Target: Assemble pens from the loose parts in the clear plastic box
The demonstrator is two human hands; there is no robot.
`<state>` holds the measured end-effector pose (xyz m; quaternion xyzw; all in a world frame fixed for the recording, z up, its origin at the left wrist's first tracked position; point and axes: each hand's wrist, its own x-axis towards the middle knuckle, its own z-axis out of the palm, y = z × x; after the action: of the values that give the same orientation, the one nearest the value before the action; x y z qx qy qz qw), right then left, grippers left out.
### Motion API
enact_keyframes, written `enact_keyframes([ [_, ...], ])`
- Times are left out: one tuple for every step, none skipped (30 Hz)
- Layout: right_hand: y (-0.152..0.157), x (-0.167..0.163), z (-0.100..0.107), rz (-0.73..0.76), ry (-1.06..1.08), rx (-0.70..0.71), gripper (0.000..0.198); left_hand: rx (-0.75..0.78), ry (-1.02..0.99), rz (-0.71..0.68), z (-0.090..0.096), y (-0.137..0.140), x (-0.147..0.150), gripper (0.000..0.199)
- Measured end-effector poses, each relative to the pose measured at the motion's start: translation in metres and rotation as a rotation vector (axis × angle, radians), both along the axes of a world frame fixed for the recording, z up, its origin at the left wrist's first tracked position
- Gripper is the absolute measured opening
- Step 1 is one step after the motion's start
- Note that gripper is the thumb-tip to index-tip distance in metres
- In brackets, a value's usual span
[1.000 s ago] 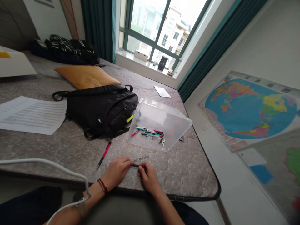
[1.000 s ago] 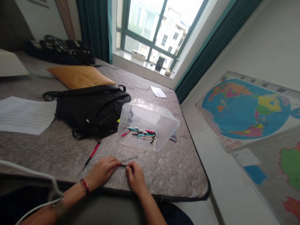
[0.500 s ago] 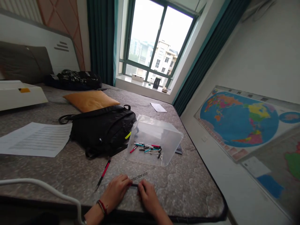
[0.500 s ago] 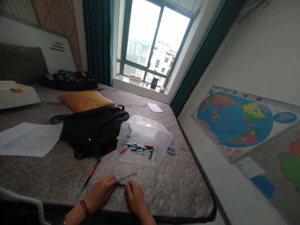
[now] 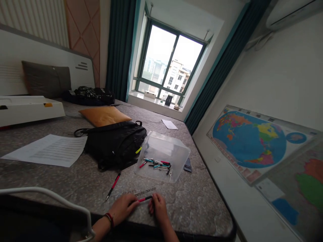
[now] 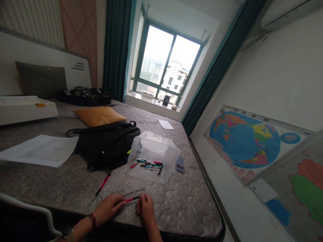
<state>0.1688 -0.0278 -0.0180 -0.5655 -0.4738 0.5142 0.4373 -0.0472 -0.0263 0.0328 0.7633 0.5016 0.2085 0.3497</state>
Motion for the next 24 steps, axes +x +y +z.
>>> enact_keyframes([
  [0.001, 0.001, 0.0, -0.014, 0.025, 0.005, 0.062, -0.043, -0.052, -0.008, -0.002, 0.001, -0.002, 0.043],
  [0.001, 0.001, 0.001, -0.018, 0.038, 0.009, 0.061, -0.081, -0.105, -0.008, -0.003, 0.002, -0.004, 0.048],
  [0.001, 0.001, 0.001, -0.017, 0.043, 0.013, 0.06, -0.11, -0.154, -0.003, -0.005, 0.003, -0.006, 0.05],
  [0.001, 0.001, 0.002, -0.013, 0.044, 0.016, 0.059, -0.126, -0.203, 0.012, -0.006, 0.003, -0.007, 0.05],
  [0.001, 0.0, 0.002, -0.01, 0.043, 0.018, 0.058, -0.135, -0.253, 0.032, -0.007, 0.003, -0.008, 0.049],
  [0.001, 0.0, 0.003, -0.01, 0.04, 0.019, 0.057, -0.14, -0.3, 0.057, -0.008, 0.003, -0.008, 0.048],
  [0.001, -0.001, 0.003, -0.01, 0.036, 0.017, 0.057, -0.144, -0.344, 0.084, -0.009, 0.002, -0.008, 0.047],
  [0.002, -0.002, 0.003, -0.008, 0.032, 0.011, 0.057, -0.146, -0.383, 0.118, -0.01, 0.001, -0.007, 0.047],
  [0.002, -0.003, 0.002, -0.005, 0.028, 0.004, 0.056, -0.146, -0.418, 0.159, -0.011, 0.001, -0.007, 0.048],
  [0.003, -0.004, 0.002, 0.001, 0.025, -0.005, 0.056, -0.146, -0.446, 0.201, -0.012, 0.0, -0.007, 0.048],
  [0.004, -0.004, 0.001, 0.007, 0.023, -0.012, 0.055, -0.145, -0.471, 0.242, -0.012, -0.001, -0.007, 0.048],
  [0.006, -0.004, 0.001, 0.013, 0.022, -0.017, 0.054, -0.144, -0.499, 0.279, -0.013, -0.001, -0.007, 0.048],
  [0.007, -0.004, 0.0, 0.017, 0.022, -0.019, 0.054, -0.142, -0.523, 0.306, -0.014, -0.001, -0.006, 0.048],
  [0.007, -0.004, 0.0, 0.018, 0.023, -0.022, 0.053, -0.138, -0.54, 0.324, -0.015, -0.001, -0.006, 0.048],
  [0.008, -0.003, 0.0, 0.019, 0.022, -0.027, 0.052, -0.132, -0.549, 0.331, -0.016, -0.002, -0.006, 0.047],
  [0.008, -0.002, 0.001, 0.022, 0.018, -0.037, 0.051, -0.122, -0.549, 0.33, -0.016, -0.002, -0.006, 0.045],
  [0.008, -0.001, 0.002, 0.025, 0.012, -0.051, 0.051, -0.11, -0.546, 0.324, -0.017, -0.003, -0.005, 0.043],
  [0.008, 0.001, 0.004, 0.027, 0.007, -0.064, 0.05, -0.099, -0.54, 0.318, -0.018, -0.004, -0.004, 0.041],
  [0.008, 0.002, 0.007, 0.03, 0.004, -0.08, 0.048, -0.088, -0.537, 0.315, -0.018, -0.006, -0.003, 0.04],
  [0.007, 0.004, 0.01, 0.029, 0.005, -0.094, 0.047, -0.08, -0.534, 0.313, -0.019, -0.007, -0.002, 0.039],
  [0.006, 0.005, 0.012, 0.025, 0.012, -0.106, 0.045, -0.075, -0.534, 0.311, -0.019, -0.009, -0.001, 0.039],
  [0.006, 0.006, 0.015, 0.02, 0.019, -0.115, 0.043, -0.074, -0.535, 0.31, -0.019, -0.01, 0.0, 0.04],
  [0.005, 0.006, 0.017, 0.014, 0.028, -0.12, 0.041, -0.078, -0.539, 0.312, -0.018, -0.012, 0.002, 0.041],
  [0.004, 0.005, 0.019, 0.012, 0.036, -0.123, 0.04, -0.085, -0.545, 0.317, -0.017, -0.013, 0.003, 0.043],
])
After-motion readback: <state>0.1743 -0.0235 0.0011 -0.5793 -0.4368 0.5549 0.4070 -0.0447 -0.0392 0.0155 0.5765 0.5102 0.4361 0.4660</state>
